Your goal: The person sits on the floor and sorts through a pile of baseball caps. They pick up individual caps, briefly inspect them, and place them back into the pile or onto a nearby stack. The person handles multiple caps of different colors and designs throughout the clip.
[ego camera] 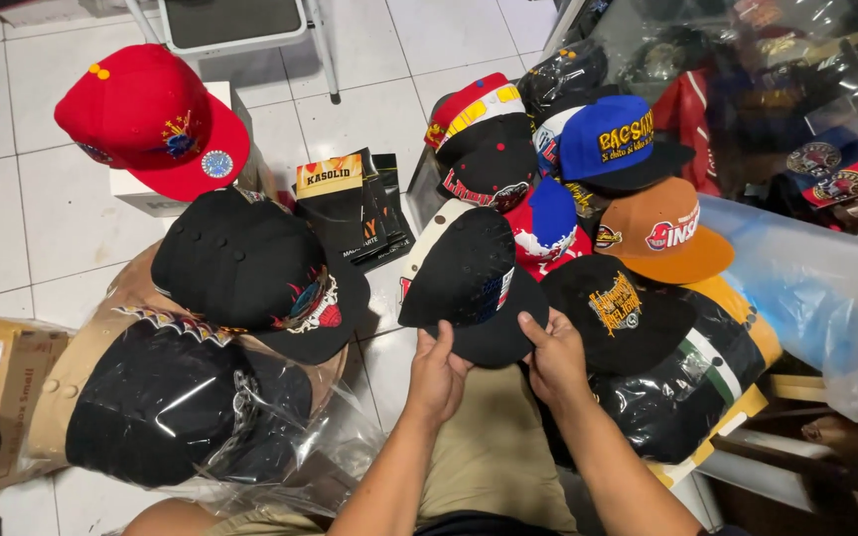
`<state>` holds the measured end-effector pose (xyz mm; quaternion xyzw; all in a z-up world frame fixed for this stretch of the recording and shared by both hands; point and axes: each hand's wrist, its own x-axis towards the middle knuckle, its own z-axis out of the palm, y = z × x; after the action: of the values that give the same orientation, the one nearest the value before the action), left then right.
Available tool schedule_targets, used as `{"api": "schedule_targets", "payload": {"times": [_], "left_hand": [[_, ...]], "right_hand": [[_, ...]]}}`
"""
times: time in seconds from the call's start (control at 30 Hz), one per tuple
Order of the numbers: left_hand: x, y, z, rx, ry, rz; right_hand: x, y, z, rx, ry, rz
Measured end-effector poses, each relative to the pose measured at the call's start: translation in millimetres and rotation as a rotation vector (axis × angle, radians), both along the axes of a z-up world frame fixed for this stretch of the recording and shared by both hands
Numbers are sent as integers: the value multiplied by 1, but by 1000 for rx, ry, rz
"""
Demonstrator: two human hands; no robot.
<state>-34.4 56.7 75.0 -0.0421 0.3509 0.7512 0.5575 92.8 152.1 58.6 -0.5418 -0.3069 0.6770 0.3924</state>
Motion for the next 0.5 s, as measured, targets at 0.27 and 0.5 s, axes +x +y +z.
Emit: {"api": "schedule_targets", "payload": {"times": [0.27,0.5], "left_hand": [[-10,19,44,-41,-213,49],[-43,19,16,-98,-408,234]], "right_hand": [[-3,-2,-2,-78,97,-100],[-20,106,16,370,-327,38]]}}
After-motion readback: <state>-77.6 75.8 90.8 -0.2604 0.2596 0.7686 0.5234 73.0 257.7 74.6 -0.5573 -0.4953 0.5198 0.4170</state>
